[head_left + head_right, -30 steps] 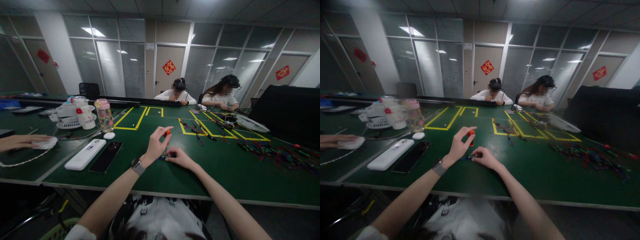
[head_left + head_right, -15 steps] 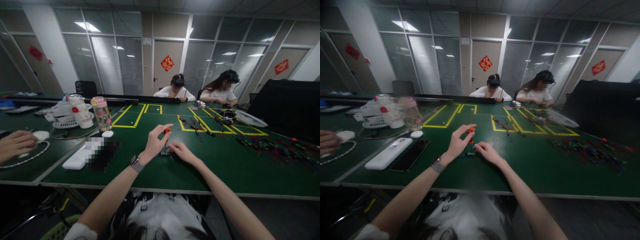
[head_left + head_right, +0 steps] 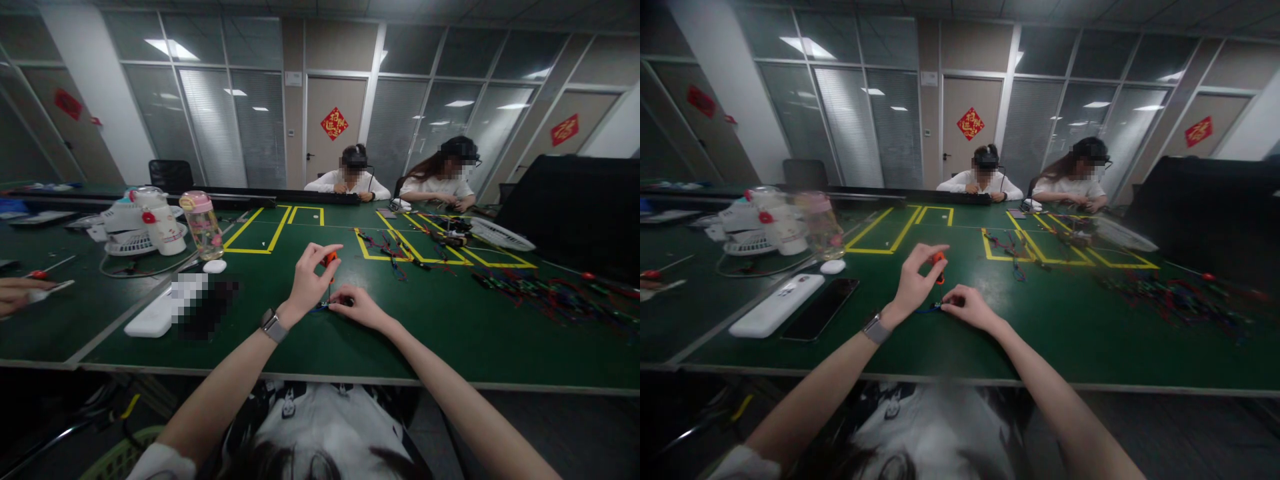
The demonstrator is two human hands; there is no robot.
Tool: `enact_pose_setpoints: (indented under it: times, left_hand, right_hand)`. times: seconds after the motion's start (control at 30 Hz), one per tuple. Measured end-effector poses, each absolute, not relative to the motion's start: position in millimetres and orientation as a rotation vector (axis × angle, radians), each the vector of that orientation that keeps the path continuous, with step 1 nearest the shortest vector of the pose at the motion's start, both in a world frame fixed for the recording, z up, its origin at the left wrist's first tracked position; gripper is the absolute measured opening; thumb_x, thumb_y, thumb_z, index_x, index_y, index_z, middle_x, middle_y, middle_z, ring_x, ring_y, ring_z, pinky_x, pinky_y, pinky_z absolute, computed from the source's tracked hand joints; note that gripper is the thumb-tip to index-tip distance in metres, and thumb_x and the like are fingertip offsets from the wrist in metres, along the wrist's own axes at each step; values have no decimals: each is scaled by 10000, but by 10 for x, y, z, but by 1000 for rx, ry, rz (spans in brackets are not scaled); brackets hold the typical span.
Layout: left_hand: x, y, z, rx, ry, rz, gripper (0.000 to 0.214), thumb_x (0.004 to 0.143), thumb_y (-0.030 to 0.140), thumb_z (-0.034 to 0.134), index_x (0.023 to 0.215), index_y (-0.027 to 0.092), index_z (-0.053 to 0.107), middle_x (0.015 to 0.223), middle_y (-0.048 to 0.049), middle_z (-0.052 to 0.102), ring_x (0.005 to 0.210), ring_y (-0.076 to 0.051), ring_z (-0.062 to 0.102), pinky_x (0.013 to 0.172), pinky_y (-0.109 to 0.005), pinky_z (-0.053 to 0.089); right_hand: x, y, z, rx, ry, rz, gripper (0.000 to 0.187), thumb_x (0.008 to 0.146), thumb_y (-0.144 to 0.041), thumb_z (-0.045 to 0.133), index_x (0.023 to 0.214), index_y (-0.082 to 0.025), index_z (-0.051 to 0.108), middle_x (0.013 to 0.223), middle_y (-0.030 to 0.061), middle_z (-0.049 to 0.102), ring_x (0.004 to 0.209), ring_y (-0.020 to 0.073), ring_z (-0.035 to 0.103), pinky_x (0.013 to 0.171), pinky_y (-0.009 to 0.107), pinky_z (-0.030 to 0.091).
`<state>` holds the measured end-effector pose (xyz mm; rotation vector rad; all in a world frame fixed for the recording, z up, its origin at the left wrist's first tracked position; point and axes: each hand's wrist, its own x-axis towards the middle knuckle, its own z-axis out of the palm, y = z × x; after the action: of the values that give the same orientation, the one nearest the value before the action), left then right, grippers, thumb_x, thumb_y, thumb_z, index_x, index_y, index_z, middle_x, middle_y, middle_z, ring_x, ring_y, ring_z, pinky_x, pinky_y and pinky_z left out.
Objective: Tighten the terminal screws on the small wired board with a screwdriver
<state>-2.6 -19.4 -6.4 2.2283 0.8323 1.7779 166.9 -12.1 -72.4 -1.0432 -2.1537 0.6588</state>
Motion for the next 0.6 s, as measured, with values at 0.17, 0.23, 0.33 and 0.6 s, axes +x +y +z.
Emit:
enact_pose_setpoints:
  times: [0.17, 0.23, 0.33, 0.6]
  left_hand:
    - [-25, -215, -60, 2223, 830, 1726, 256, 955, 214, 497, 1180, 220, 620, 996, -42, 584, 898, -150, 578, 794, -266, 483]
    - [-27, -224, -67, 2218, 807, 1690, 306, 983, 203, 425, 1248, 226, 577, 1075, -58, 609, 953, -159, 592, 847, -291, 481]
    - [-29, -221, -81, 2195, 770, 1667, 338, 990, 203, 406, 1301, 226, 535, 1147, -75, 625, 977, -167, 614, 876, -315, 486]
    - [-26, -206, -69, 2281, 843, 1802, 241, 901, 235, 606, 1141, 233, 632, 915, -20, 588, 811, -142, 571, 760, -276, 493]
  right_hand:
    - [1673, -107, -733, -1055, -2145, 682, 174, 816, -303, 678, 889, -152, 727, 726, 20, 622, 651, 135, 530, 632, 258, 411]
    - [1674, -107, -732, -1056, -2140, 690, 166, 813, -292, 680, 885, -150, 725, 713, 16, 615, 647, 134, 530, 635, 259, 413]
    - [1672, -109, -731, -1053, -2138, 698, 153, 810, -281, 680, 887, -155, 722, 724, 16, 616, 658, 135, 533, 643, 259, 418]
    - [1671, -104, -724, -1057, -2149, 703, 137, 804, -264, 679, 882, -159, 715, 727, 12, 607, 660, 134, 527, 638, 257, 413]
